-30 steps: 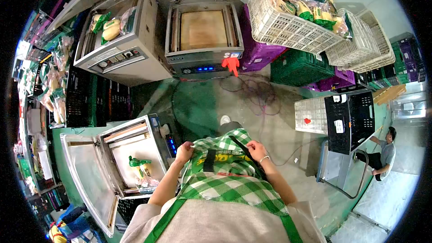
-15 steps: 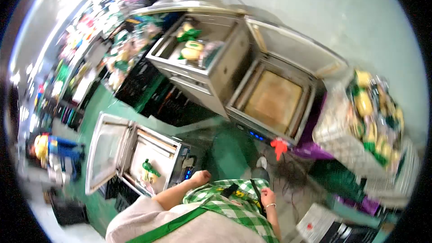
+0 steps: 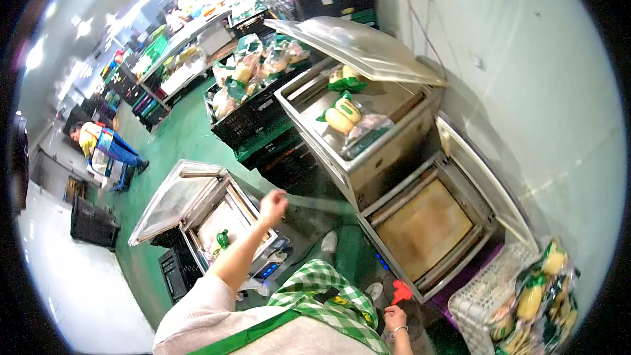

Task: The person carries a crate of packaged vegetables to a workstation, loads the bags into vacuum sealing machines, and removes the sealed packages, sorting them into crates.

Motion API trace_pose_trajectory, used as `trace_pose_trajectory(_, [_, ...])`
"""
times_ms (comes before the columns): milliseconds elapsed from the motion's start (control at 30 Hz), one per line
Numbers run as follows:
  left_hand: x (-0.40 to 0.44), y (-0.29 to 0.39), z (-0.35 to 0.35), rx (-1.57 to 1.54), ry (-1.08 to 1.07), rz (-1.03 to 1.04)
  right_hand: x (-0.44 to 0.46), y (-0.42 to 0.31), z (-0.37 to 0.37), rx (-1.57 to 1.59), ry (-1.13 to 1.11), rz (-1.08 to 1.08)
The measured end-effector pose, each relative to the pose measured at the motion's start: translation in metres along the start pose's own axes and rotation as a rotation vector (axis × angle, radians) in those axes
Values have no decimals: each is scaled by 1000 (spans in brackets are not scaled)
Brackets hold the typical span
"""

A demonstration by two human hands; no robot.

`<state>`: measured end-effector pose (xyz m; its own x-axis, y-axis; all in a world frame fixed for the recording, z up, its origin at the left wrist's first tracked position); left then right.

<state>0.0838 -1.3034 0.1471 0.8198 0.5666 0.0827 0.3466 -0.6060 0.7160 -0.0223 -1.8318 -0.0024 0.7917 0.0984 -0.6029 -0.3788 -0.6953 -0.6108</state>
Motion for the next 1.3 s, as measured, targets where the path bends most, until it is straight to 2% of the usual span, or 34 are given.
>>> trace_pose_trajectory(67, [80, -30, -23, -8, 201, 44, 20, -11, 2, -75, -47, 31])
trace_pose_trajectory(100, [123, -48, -34, 9, 299, 100, 9, -50, -11, -76, -85, 65])
trace_pose_trajectory(133, [168, -75, -42, 9, 349, 50, 1, -86, -19, 13, -95, 214])
trace_pose_trajectory(167, [203, -70, -60, 62, 362, -25, 25, -35, 0, -84, 6, -3])
trace_pose_trajectory(200, [239, -78, -72, 118, 380, -35, 61, 46, 18, -55, -122, 49])
trace_pose_trajectory(233, [279, -103, -78, 195, 425, 8, 64, 43, 15, -95, -142, 129])
trace_pose_trajectory(267, [302, -93, -93, 178, 425, -79, 64, 16, 13, -130, -147, 214])
trace_pose_trajectory(300, [334, -111, -97, 272, 439, -126, 64, -12, 10, -141, -149, 292])
trace_pose_trajectory(367, [379, -112, -104, 384, 643, -150, 66, -74, 7, -148, -157, 387])
trace_pose_trajectory(400, [400, -108, -111, 434, 653, -196, 68, -99, 6, -148, -155, 418])
trace_pose_trajectory(500, [449, -111, -118, 518, 632, -249, 75, -158, 3, -145, -146, 497])
trace_pose_trajectory(567, [464, -117, -113, 604, 537, -375, 79, -184, 2, -143, -140, 526])
trace_pose_trajectory(633, [469, -134, -106, 704, 503, -313, 81, -201, 3, -147, -143, 550])
trace_pose_trajectory(700, [481, -186, -101, 763, 449, -200, 85, -211, 5, -157, -154, 555])
trace_pose_trajectory(733, [482, -197, -105, 772, 599, -56, 89, -217, 4, -161, -156, 548])
trace_pose_trajectory(767, [485, -211, -116, 685, 494, -174, 90, -221, 5, -168, -162, 541])
trace_pose_trajectory(800, [480, -198, -132, 574, 590, -214, 91, -223, 6, -177, -175, 536])
trace_pose_trajectory(833, [472, -182, -151, 461, 685, -253, 93, -225, 6, -190, -184, 512])
trace_pose_trajectory(933, [455, -159, -198, 226, 960, -96, 95, -229, 7, -262, -233, 408])
trace_pose_trajectory(967, [449, -161, -211, 195, 1056, -26, 99, -232, 7, -289, -251, 328])
trace_pose_trajectory(1033, [423, -123, -226, 38, 1118, 151, 105, -266, 11, -293, -244, 83])
trace_pose_trajectory(1100, [388, -68, -228, -209, 1083, 343, 114, -354, 12, -213, -200, -204])
trace_pose_trajectory(1133, [365, -34, -227, -350, 1033, 351, 116, -398, 13, -62, -164, -346])
trace_pose_trajectory(1167, [339, 0, -227, -491, 971, 357, 112, -444, 8, 4, -188, -370])
trace_pose_trajectory(1233, [291, 54, -228, -484, 930, 479, 114, -506, 2, 42, -175, -576])
trace_pose_trajectory(1267, [268, 75, -226, -592, 863, 508, 108, -540, -5, 41, -88, -728])
trace_pose_trajectory(1300, [249, 89, -220, -668, 806, 612, 106, -563, -13, 80, -53, -785])
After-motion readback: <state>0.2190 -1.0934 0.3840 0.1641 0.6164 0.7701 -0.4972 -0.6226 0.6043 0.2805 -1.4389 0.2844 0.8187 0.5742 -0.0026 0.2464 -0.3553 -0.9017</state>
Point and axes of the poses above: each hand's wrist, its own x-axis towards the middle knuckle, its own z-axis out of the palm, y = z × x, the point moved 1 cm from there along x, towards the middle knuckle, and after that the axes turned 6 degrees about z, right-handed, at the moved point
